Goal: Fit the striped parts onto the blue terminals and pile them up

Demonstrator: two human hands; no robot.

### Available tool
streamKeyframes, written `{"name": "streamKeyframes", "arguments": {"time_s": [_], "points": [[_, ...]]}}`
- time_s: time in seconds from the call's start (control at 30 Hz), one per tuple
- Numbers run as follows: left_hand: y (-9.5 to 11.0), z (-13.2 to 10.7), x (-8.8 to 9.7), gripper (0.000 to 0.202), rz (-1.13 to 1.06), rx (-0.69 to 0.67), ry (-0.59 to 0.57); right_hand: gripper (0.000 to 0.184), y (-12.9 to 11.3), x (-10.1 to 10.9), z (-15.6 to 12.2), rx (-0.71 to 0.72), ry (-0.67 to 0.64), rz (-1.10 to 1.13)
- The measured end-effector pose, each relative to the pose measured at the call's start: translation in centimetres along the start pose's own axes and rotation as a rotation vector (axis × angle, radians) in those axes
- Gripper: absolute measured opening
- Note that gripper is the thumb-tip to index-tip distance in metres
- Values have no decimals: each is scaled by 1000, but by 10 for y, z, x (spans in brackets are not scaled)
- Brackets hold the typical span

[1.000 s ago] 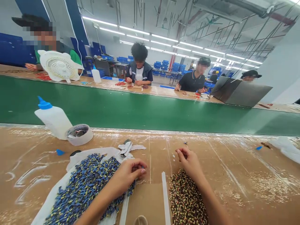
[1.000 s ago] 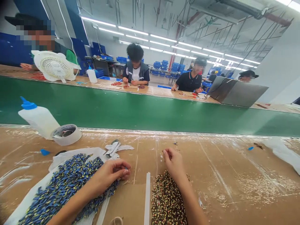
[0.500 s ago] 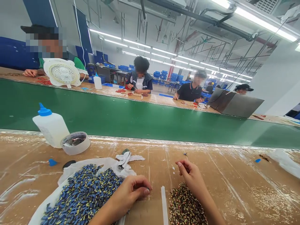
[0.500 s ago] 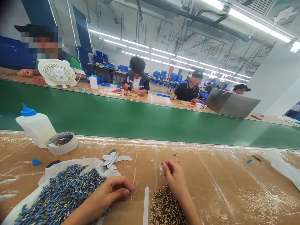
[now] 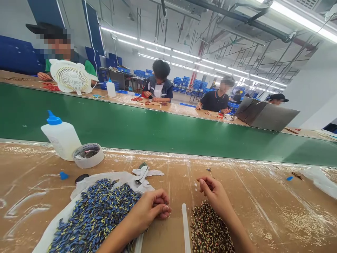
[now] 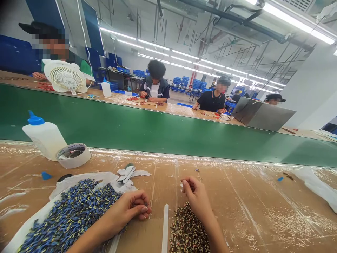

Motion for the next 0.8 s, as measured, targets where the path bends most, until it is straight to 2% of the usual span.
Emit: {"name": "streamKeyframes", "arguments": {"time_s": [0.23,0.4,0.53,0.63,0.73,0.8], "points": [[8,-3,0,17,61,-38,19,45,-1,-4,-4,-62,-32,107],[16,-8,-2,16,-2,-74,-12,41,-4,-11,-7,-60,-74,105],[18,-9,-1,14,41,-96,8,37,-8,-17,-10,-87,-124,138],[19,-10,3,13,94,-117,49,32,-27,-31,-18,-90,-275,220],[17,-9,7,14,158,-115,98,25,-51,-62,-41,-88,-542,301],[14,-6,10,15,182,-104,117,19,-59,-84,-56,-64,-656,294]]}}
Point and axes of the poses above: each hand's wrist, its own z-axis towards the middle knuckle, its own x-axis out of the back of the hand, y = z × x, the point moved 9 cm from there along z, towards the middle knuckle, and after that the axes turned 10 degrees about x, right-handed, at the moved point
